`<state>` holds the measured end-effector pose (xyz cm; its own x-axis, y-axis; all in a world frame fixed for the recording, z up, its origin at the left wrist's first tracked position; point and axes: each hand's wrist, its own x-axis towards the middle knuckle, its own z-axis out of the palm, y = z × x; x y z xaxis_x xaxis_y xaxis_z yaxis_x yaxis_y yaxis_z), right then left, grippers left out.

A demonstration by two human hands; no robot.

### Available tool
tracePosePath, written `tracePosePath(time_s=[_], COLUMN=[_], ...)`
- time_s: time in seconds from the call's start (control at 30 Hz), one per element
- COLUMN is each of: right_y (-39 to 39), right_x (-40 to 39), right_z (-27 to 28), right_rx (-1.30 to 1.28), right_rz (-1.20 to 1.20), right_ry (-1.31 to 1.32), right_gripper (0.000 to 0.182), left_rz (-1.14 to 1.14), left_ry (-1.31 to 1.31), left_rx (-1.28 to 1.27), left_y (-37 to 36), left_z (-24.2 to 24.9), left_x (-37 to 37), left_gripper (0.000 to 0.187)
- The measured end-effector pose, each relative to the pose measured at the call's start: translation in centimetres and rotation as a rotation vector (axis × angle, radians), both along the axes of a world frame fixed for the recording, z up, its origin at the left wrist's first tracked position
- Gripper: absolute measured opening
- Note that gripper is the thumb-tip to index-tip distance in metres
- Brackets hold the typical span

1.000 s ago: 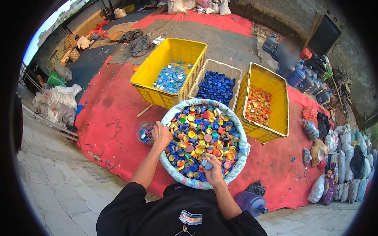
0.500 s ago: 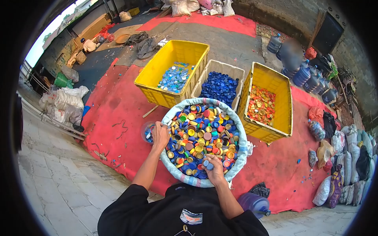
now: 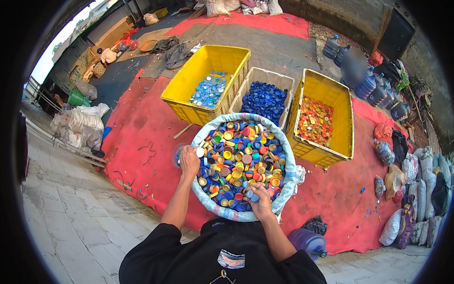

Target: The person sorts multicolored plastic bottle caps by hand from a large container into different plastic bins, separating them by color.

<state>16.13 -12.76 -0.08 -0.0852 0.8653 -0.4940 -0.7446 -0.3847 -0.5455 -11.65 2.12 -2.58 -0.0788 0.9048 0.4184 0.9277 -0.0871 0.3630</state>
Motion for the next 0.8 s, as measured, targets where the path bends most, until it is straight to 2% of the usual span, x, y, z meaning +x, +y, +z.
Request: tracePosePath(time_s=[0.03,0.13,0.27,0.3,0.47,0.53,0.8], right_y=[0.0,0.1,0.2,0.4,0.5,0.7,0.6], right_x=[0.1,0.6,0.8,0.8,0.7,0.7,0.9], right_z=[0.0,0.0,0.0,0.1,0.6,0.7,0.9], right_rx=[0.009,0.015,0.004,-0.005,-0.022,-0.036,-0.046], right_rz=[0.003,0.007,0.026,0.029,0.037,0.036,0.050], right_ry=[0.000,-0.009,-0.026,-0.035,-0.052,-0.057,-0.065], right_gripper=[0.021,0.022,0.023,0.023,0.023,0.023,0.022], left_rz=[0.007,-0.180,0.028,0.052,0.011,0.026,0.068], left_ry=[-0.002,-0.198,-0.108,-0.065,0.182,0.226,0.280], left_rx=[-0.020,-0.160,-0.197,-0.135,-0.086,-0.133,-0.073], left_y=[-0.1,-0.7,-1.7,-1.3,0.0,0.3,1.1], left_z=[-0.1,0.5,2.4,2.0,1.2,2.2,0.8], left_x=[0.0,0.5,1.6,1.4,1.2,1.8,1.9], left_gripper=[0.015,0.017,0.015,0.015,0.017,0.019,0.021])
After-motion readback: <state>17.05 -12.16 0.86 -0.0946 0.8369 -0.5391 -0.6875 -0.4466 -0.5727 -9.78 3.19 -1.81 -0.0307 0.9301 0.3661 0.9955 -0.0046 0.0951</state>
